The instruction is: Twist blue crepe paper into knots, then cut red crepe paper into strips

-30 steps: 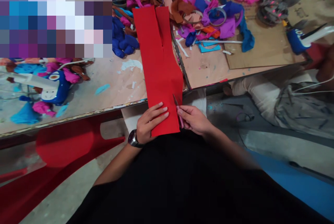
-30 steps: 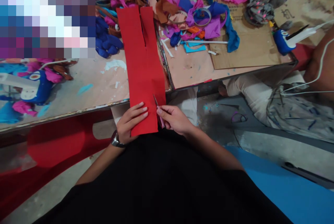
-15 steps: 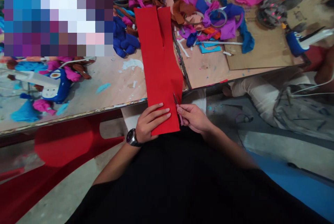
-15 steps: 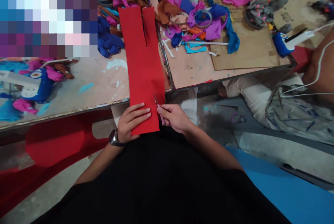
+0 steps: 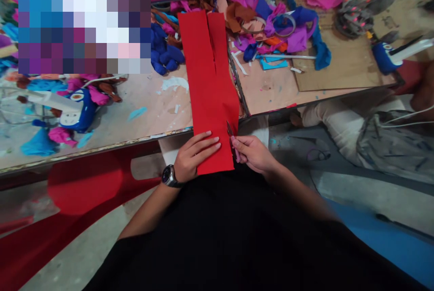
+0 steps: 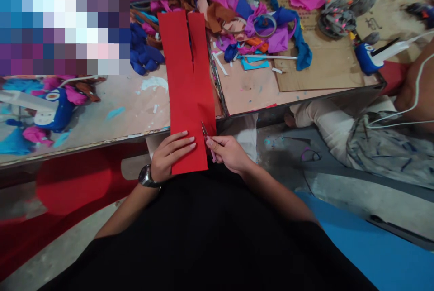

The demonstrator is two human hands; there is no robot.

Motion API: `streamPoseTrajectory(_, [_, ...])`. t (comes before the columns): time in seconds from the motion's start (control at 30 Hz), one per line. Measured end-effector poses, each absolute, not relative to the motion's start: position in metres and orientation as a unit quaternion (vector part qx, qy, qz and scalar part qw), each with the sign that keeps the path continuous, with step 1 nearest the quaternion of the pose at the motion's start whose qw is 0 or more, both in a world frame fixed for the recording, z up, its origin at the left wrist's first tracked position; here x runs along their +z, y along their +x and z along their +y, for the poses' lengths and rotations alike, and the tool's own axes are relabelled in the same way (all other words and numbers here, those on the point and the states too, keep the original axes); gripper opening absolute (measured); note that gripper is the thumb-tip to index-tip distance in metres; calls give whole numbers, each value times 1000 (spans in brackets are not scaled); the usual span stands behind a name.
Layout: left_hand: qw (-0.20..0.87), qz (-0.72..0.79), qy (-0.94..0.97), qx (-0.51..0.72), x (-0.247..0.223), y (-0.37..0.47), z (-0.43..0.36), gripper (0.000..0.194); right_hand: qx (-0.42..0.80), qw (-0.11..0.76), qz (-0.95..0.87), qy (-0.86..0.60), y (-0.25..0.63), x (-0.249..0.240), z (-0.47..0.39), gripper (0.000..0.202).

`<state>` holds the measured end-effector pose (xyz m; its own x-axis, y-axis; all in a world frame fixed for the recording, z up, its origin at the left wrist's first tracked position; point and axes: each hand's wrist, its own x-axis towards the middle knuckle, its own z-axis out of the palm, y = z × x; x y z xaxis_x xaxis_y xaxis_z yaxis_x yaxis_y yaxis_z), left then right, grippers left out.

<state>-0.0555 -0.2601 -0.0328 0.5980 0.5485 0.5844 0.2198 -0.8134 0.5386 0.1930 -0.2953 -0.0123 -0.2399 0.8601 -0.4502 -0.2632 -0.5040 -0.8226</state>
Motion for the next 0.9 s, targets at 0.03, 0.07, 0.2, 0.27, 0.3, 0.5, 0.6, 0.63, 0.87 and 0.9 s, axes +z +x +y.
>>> streamPoseTrajectory(0.03, [212,223,868,389,-34,-55,-260,53,722,391,-313,-477,193,-13,-296,51])
streamPoseTrajectory(0.07, [215,226,868,387,-35,-55,-261,53,722,393,-312,-476,193,-13,-296,51])
streamPoseTrajectory(0.2, [220,240,865,382,-37,-56,-261,51,732,403,-289,-467,191,-13,-295,51])
streamPoseTrajectory(0.27, [216,248,864,380,-37,-56,-261,51,738,406,-275,-463,190,-13,-295,52])
streamPoseTrajectory(0.3, [213,253,864,379,-37,-57,-261,50,740,407,-269,-462,190,-13,-295,52])
streamPoseTrajectory(0.5, [207,264,863,377,-35,-57,-260,50,740,410,-265,-463,189,-16,-296,52])
streamPoseTrajectory(0.6, [209,264,863,376,-34,-56,-260,49,739,409,-271,-462,187,-14,-295,55])
streamPoseTrajectory(0.63, [208,263,864,376,-34,-56,-260,49,737,409,-273,-463,186,-13,-295,55])
streamPoseTrajectory(0.87, [211,271,858,381,-32,-56,-260,49,734,406,-284,-464,189,-14,-297,53])
streamPoseTrajectory(0.9, [216,273,855,384,-32,-56,-260,49,731,401,-297,-465,193,-15,-298,51])
